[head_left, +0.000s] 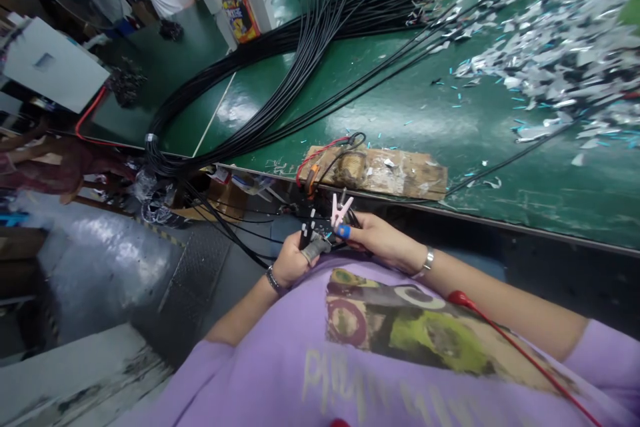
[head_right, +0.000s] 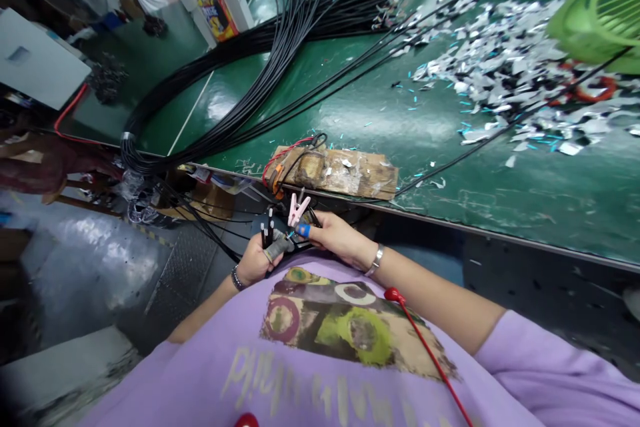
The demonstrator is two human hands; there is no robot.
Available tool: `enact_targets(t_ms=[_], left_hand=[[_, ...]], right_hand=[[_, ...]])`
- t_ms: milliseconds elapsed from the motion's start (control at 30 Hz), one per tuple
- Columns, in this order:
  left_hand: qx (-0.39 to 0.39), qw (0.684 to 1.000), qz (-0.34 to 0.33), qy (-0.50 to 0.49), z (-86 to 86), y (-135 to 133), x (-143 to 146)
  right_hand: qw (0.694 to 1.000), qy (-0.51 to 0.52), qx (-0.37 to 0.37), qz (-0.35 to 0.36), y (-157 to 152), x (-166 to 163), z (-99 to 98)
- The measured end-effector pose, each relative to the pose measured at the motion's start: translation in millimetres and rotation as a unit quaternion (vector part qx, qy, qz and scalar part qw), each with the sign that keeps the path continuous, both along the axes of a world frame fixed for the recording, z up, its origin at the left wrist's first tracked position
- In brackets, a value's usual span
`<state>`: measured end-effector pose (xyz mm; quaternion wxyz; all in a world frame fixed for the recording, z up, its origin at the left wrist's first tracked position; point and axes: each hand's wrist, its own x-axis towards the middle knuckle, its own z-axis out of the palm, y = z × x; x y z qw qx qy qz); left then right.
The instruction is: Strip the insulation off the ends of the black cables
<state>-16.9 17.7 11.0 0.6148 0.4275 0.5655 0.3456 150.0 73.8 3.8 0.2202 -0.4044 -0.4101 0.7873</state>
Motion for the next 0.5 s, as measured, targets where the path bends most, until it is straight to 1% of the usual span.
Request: enact_targets(t_ms=[100, 167, 267, 433, 500], left_hand=[[-0.006, 1.000, 0.003, 0.015, -1.0, -0.4, 1.8], [-0.004, 1.000, 0.011, 0.021, -2.0, -0.7, 2.4], [0.009, 0.999, 0.022, 0.029, -3.8, -0.9, 2.4], [0.015, 0.999, 0.025, 0.035, -4.1, -1.6, 2.0], [0.013, 0.999, 0.019, 0.041, -2.5, -1.2, 2.9]], right_hand=[[0.999, -0.023, 0.028, -0.003, -1.1, -1.7, 2.6], [0.997, -0.037, 0.063, -0.002, -2.5, -1.6, 4.4], [0.993, -0.047, 0.106, 0.019, -5.1, 0.2, 6.8], [0.991, -0.077, 0.105, -0.024, -4.7, 2.7, 7.0], [0.990, -0.084, 0.114, -0.001, -4.0, 1.6, 7.5]])
